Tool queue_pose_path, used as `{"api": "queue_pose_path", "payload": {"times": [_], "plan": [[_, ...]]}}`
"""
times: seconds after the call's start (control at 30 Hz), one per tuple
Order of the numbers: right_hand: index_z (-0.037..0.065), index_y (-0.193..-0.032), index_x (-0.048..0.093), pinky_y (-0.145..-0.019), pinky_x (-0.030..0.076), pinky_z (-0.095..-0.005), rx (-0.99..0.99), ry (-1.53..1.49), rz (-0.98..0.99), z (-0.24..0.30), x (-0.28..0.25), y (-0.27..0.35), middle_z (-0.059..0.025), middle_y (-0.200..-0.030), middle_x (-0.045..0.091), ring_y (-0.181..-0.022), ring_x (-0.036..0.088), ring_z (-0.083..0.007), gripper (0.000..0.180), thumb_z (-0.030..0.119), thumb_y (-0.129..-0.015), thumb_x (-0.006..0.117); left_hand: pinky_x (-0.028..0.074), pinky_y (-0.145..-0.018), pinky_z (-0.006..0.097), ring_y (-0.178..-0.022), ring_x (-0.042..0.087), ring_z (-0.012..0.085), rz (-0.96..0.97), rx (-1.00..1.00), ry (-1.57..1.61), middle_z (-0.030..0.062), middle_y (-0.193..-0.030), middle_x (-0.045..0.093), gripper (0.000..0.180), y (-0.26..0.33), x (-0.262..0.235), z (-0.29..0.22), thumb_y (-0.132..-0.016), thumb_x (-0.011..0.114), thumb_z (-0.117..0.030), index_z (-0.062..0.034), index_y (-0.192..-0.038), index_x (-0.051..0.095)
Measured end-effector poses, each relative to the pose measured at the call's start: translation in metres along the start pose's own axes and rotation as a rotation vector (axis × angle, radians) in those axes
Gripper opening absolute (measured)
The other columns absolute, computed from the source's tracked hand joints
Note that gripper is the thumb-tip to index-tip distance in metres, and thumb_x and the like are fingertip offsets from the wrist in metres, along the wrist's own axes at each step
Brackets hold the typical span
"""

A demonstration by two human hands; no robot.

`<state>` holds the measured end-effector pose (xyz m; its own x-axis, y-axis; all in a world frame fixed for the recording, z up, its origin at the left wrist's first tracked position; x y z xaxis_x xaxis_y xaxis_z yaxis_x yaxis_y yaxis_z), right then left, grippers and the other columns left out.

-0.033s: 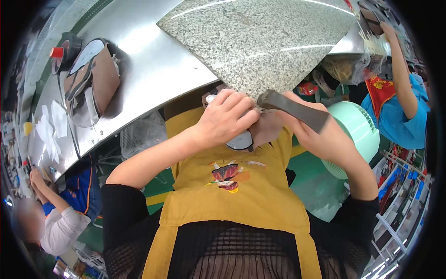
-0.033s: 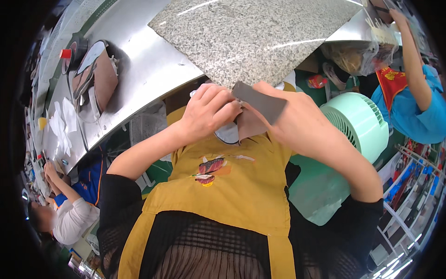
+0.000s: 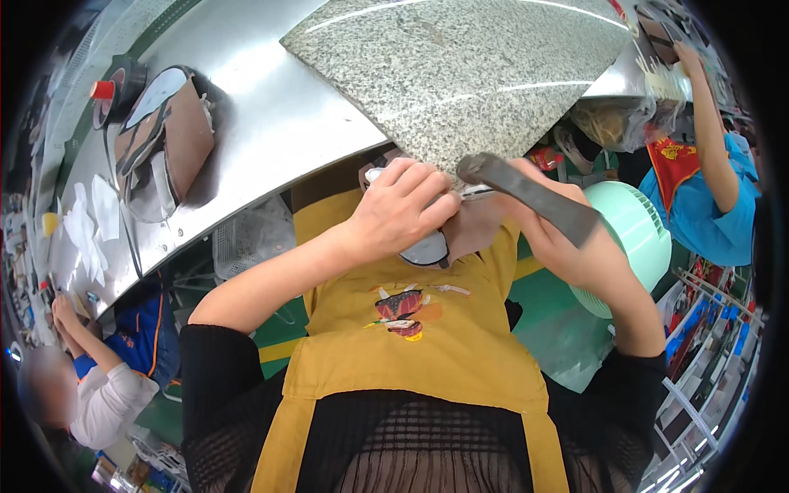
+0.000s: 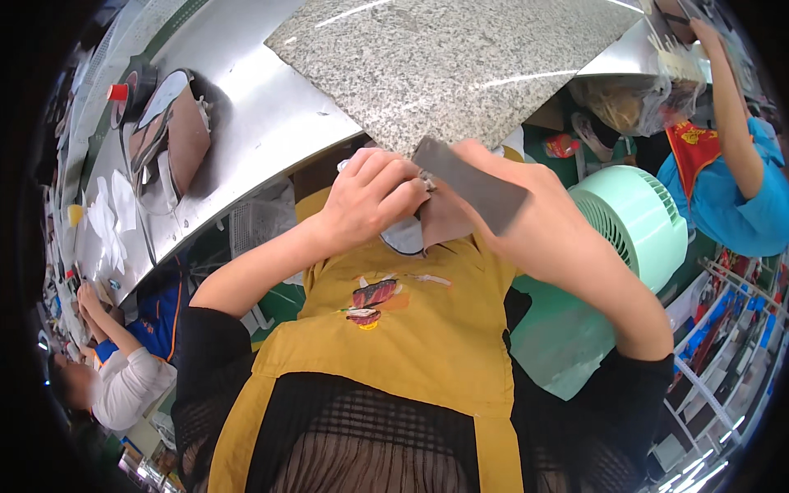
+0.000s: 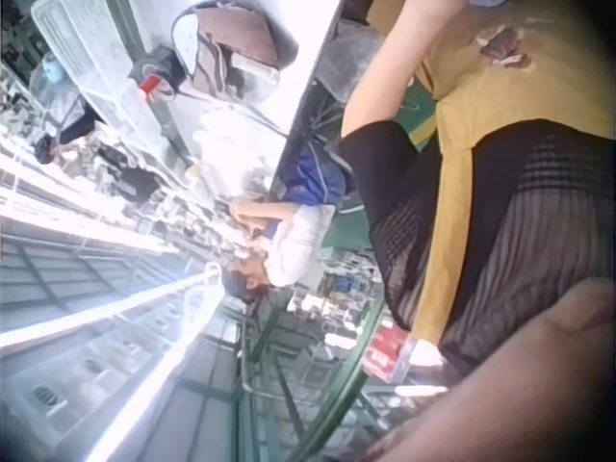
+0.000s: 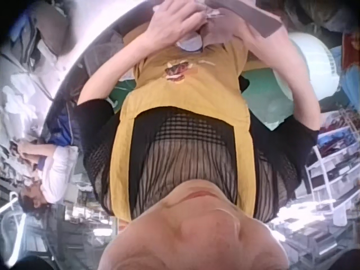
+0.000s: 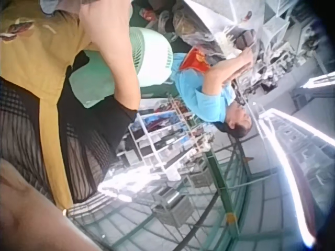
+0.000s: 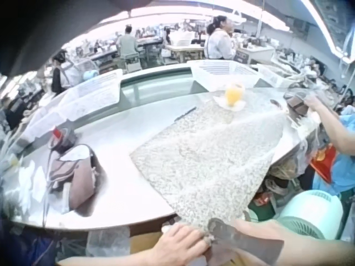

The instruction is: The person applies glue to the sole of a shoe and presses it onto a workbench. They then use a hammer to repeatedly tap the sole's edge, securing it to the upper part of the shoe. The task involves handling the shoe and using a hammer for assembly.

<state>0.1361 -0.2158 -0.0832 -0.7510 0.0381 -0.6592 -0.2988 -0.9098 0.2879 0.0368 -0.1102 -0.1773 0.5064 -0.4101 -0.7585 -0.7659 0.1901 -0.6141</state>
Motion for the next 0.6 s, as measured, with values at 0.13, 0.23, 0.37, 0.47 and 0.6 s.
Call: {"api": "queue_pose_path", "payload": {"times": [0.13, 0.23, 0.37, 0.47, 0.6], "plan": [[-0.002, -0.121, 0.049, -0.068, 0.048, -0.0317, -0.011, 0.07, -0.021, -0.018, 0.025, 0.014, -0.023, -0.092, 0.061, -0.082, 0.064, -0.0356, 0.034, -0.001, -0.087, 0.054, 0.042, -0.075, 0.034, -0.084, 0.052, 0.0216, 0.001, 0.005, 0.009, 0.0044, -0.088, 0.052, 0.018, -0.003, 0.0, -0.001, -0.072, 0.061, -0.018, -0.0097, -0.087, 0.055], [-0.002, -0.116, 0.051, -0.07, 0.048, -0.0314, -0.013, 0.036, -0.072, -0.019, 0.018, 0.011, -0.0205, -0.088, 0.059, -0.075, 0.058, -0.0328, 0.028, 0.002, -0.089, 0.057, 0.043, -0.07, 0.037, -0.082, 0.053, 0.0255, 0.017, 0.014, 0.05, 0.0067, -0.091, 0.054, 0.026, -0.004, -0.009, -0.001, -0.069, 0.073, -0.014, -0.0061, -0.085, 0.055], [0.003, -0.117, 0.051, -0.068, 0.048, -0.0344, -0.104, -0.167, -0.285, -0.023, 0.009, 0.023, -0.0194, -0.087, 0.06, -0.077, 0.055, -0.0336, 0.03, 0.006, -0.088, 0.059, 0.044, -0.073, 0.035, -0.084, 0.054, 0.0234, -0.009, 0.017, 0.031, 0.0057, -0.089, 0.055, 0.025, -0.007, 0.001, -0.001, -0.071, 0.073, -0.015, -0.0072, -0.085, 0.055], [0.007, -0.113, 0.054, -0.067, 0.049, -0.04, -0.088, -0.048, -0.245, -0.033, 0.034, 0.024, -0.0208, -0.087, 0.062, -0.083, 0.06, -0.0421, 0.028, 0.012, -0.086, 0.062, 0.045, -0.073, 0.034, -0.085, 0.055, 0.0228, 0.003, -0.033, 0.048, 0.0052, -0.091, 0.056, 0.025, -0.003, -0.007, -0.003, -0.072, 0.073, -0.016, -0.0075, -0.086, 0.055], [0.006, -0.109, 0.056, -0.067, 0.048, -0.0408, -0.038, -0.115, -0.269, -0.044, 0.022, 0.015, -0.0214, -0.089, 0.063, -0.085, 0.06, -0.0422, 0.022, 0.016, -0.089, 0.06, 0.046, -0.075, 0.034, -0.087, 0.056, 0.0246, 0.078, -0.065, 0.134, 0.0059, -0.092, 0.057, 0.024, -0.009, -0.02, -0.002, -0.074, 0.072, -0.017, -0.0074, -0.089, 0.056]]}}
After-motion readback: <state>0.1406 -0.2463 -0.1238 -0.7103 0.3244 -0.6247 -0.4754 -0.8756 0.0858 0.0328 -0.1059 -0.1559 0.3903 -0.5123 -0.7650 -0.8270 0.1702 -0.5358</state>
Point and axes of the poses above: each hand's wrist, its own y-axis away from the middle knuckle, its own x-axis out of the palm, z = x × y, the point moved 5 cm from there along -y, towards the middle knuckle
